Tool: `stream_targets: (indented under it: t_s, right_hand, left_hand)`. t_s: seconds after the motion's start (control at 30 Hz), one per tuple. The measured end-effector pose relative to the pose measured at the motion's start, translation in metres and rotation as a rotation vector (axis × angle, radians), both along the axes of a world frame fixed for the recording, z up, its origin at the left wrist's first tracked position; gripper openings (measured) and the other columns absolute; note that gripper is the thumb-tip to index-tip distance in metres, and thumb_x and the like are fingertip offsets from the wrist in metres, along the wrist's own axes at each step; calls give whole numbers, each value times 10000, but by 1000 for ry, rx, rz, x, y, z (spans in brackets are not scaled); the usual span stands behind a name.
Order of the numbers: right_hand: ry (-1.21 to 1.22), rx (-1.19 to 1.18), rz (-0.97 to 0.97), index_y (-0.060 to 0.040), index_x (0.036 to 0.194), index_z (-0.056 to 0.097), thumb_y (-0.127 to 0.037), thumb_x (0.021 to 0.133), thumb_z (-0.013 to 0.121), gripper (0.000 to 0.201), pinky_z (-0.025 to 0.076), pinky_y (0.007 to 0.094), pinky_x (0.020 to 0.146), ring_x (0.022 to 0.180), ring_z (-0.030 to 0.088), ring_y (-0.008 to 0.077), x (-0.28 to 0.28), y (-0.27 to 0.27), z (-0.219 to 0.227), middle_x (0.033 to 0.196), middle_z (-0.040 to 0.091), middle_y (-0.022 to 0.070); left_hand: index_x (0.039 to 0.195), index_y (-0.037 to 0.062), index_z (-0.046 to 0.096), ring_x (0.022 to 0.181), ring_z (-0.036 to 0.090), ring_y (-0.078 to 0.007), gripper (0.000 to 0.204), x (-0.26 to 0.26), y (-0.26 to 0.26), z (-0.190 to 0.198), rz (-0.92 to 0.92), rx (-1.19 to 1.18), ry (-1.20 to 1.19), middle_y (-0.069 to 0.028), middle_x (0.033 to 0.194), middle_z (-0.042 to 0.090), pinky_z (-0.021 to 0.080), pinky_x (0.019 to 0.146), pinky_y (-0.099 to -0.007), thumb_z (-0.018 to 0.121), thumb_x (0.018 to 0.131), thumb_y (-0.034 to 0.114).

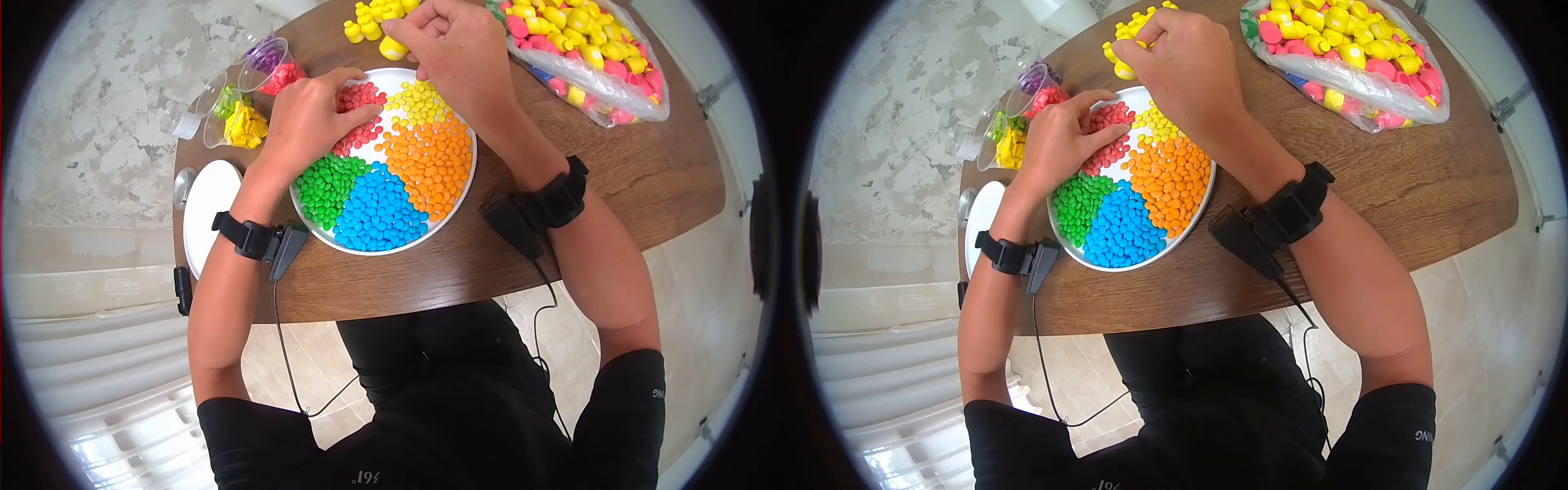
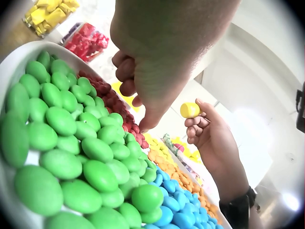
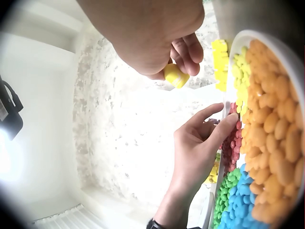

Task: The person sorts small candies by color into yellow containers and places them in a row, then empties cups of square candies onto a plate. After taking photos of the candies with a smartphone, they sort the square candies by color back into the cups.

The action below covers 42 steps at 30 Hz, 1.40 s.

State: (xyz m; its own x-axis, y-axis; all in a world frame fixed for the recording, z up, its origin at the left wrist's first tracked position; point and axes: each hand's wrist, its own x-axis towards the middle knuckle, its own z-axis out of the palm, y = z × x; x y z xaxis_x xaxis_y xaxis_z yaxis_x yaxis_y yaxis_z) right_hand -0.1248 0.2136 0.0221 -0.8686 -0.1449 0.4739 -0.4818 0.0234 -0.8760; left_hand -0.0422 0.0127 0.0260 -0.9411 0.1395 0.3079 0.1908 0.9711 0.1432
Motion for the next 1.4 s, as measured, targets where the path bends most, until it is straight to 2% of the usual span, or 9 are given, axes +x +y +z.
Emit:
stream_targets:
  t_s: [0.07, 0.17, 0.3, 0.47, 0.77, 0.93, 1.1, 1.17, 1.4]
  right_hand:
    - [1, -9, 10, 55, 773, 649, -133, 857, 807, 260, 466, 351, 563, 565, 574, 184, 0, 0, -1, 628, 620, 148]
    - [1, -12, 13, 56, 776, 653, -136, 860, 807, 260, 469, 351, 564, 566, 576, 184, 0, -1, 0, 634, 626, 152]
    - [115, 28, -32, 11, 810, 744, -301, 821, 837, 326, 525, 359, 550, 536, 663, 220, -8, -9, -16, 628, 689, 119]
    - [117, 0, -30, 6, 824, 748, -303, 819, 838, 322, 528, 365, 563, 548, 663, 240, -11, -11, -20, 628, 683, 124]
    - [109, 10, -9, 9, 824, 752, -308, 821, 838, 329, 530, 364, 570, 562, 667, 235, -10, -10, -19, 653, 697, 122]
    - [119, 21, -23, 14, 811, 748, -307, 825, 835, 332, 544, 390, 590, 588, 684, 270, -5, -7, -9, 663, 701, 140]
    - [-2, 14, 6, 70, 792, 667, -132, 858, 806, 254, 476, 349, 569, 573, 595, 195, 0, -2, -2, 648, 642, 162]
    - [4, 14, 5, 71, 795, 669, -134, 859, 805, 254, 476, 349, 570, 575, 600, 197, 1, -2, -1, 650, 645, 164]
    - [-15, 28, 12, 75, 796, 669, -143, 861, 807, 266, 477, 349, 576, 583, 607, 202, 2, 0, 1, 653, 647, 166]
  left_hand:
    - [1194, 63, 784, 734, 735, -338, 474, 2, 4, 11, 57, -51, -83, -182, 763, 734, 571, 709, -434, 846, 854, 387]
    - [1204, 83, 798, 580, 552, -179, 369, 2, -1, 6, -31, 65, -72, -99, 699, 653, 456, 577, -364, 842, 886, 267]
    - [1170, 85, 815, 628, 600, -168, 268, -5, 0, 6, -73, 131, -131, -120, 781, 718, 489, 608, -351, 798, 916, 170]
    - [1114, 31, 814, 763, 736, -220, 219, -10, 5, 6, -88, 146, -221, -165, 927, 783, 572, 716, -335, 771, 919, 120]
    - [1099, 11, 810, 792, 758, -241, 214, -15, -1, 3, -67, 48, -183, -182, 1002, 791, 587, 744, -348, 770, 913, 110]
    - [1101, 17, 814, 785, 744, -175, 206, -11, -1, 3, -51, 137, -205, -155, 979, 797, 579, 728, -317, 783, 914, 99]
    - [1099, 16, 817, 729, 694, -111, 202, 4, 4, 7, -64, 149, -233, -111, 887, 781, 551, 675, -280, 796, 908, 77]
    - [1022, 90, 844, 690, 736, -253, 196, 8, 5, 6, -40, 304, -298, -162, 797, 759, 556, 661, -374, 808, 842, 158]
    - [978, 79, 839, 646, 718, -263, 166, 12, 5, 4, -165, 238, -177, -143, 776, 755, 542, 631, -366, 804, 823, 127]
